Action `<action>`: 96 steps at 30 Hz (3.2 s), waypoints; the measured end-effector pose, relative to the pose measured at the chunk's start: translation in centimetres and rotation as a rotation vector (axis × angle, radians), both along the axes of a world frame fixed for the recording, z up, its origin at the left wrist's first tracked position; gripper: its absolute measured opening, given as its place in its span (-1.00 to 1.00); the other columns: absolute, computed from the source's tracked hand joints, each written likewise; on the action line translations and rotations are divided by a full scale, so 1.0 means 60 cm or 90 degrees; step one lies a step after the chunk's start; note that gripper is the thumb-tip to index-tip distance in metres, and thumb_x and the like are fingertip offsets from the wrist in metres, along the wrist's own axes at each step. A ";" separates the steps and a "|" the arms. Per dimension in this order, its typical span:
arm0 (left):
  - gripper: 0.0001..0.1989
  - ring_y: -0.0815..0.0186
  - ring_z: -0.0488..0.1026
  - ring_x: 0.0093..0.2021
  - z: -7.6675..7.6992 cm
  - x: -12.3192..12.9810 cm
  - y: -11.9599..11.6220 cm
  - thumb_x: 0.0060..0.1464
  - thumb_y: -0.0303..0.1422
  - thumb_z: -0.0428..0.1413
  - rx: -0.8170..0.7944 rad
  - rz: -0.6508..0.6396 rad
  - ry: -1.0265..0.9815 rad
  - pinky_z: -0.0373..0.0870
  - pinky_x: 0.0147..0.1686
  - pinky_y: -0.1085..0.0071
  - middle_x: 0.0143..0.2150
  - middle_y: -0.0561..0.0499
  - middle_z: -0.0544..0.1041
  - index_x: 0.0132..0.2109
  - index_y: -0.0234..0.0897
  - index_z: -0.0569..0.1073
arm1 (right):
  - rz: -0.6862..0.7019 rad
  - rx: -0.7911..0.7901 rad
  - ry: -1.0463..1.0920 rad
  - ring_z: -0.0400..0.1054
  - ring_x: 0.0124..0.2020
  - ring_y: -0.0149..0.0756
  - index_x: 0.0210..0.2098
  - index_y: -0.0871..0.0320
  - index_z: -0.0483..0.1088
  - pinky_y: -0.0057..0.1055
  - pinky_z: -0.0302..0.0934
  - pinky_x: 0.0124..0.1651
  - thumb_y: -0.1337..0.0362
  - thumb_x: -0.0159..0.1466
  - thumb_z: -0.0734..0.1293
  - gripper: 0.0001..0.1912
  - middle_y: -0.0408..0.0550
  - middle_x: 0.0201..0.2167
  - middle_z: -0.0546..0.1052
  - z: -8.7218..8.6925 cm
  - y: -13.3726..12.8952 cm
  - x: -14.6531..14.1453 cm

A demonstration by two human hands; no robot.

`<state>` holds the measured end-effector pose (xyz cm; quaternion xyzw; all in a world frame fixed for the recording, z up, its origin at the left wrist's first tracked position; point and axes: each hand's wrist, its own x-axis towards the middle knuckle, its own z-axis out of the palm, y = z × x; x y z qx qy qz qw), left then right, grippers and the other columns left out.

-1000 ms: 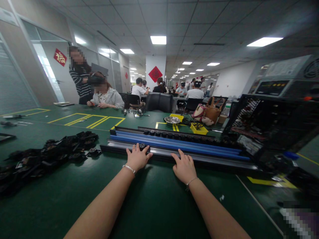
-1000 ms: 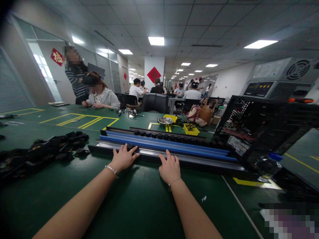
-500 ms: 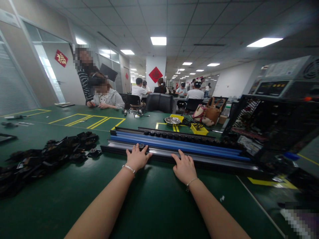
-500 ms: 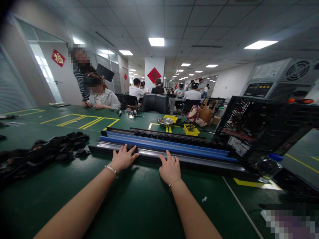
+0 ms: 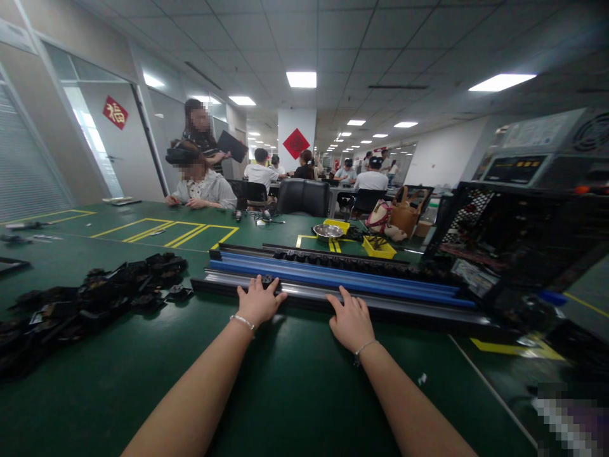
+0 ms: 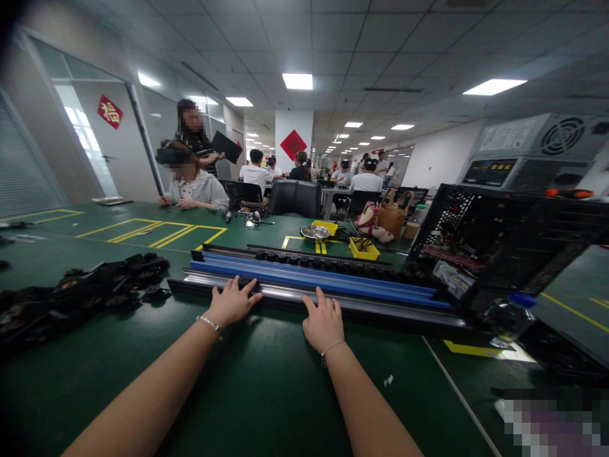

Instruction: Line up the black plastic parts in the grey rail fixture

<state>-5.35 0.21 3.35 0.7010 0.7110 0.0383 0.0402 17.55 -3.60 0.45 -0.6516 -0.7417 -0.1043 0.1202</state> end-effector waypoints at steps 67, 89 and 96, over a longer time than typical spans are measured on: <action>-0.32 -0.14 -0.15 0.32 0.017 -0.070 0.018 0.07 0.12 -0.32 -0.064 0.084 -0.031 -0.15 0.08 -0.32 0.36 -0.19 -0.07 0.29 0.05 0.03 | -0.003 0.004 -0.001 0.19 0.06 -0.16 0.11 -0.05 0.26 -0.19 -0.18 0.16 0.36 0.12 0.19 -0.45 0.05 0.25 0.14 0.000 -0.001 -0.002; -0.36 -0.17 -0.14 0.31 0.014 -0.104 0.028 0.07 0.10 -0.32 -0.045 0.124 -0.037 -0.12 0.04 -0.37 0.35 -0.14 0.00 0.27 0.11 0.07 | 0.004 0.004 -0.008 0.19 0.06 -0.16 0.11 -0.03 0.26 -0.20 -0.17 0.15 0.36 0.13 0.18 -0.46 0.08 0.25 0.13 0.000 0.000 0.000; -0.39 -0.13 -0.16 0.32 0.013 -0.112 0.025 0.09 0.07 -0.31 -0.043 0.125 -0.043 -0.14 0.06 -0.35 0.36 -0.06 -0.02 0.27 0.15 0.04 | -0.001 0.001 -0.004 0.20 0.05 -0.17 0.11 -0.04 0.26 -0.21 -0.17 0.15 0.36 0.12 0.18 -0.46 0.06 0.25 0.14 0.000 0.001 0.000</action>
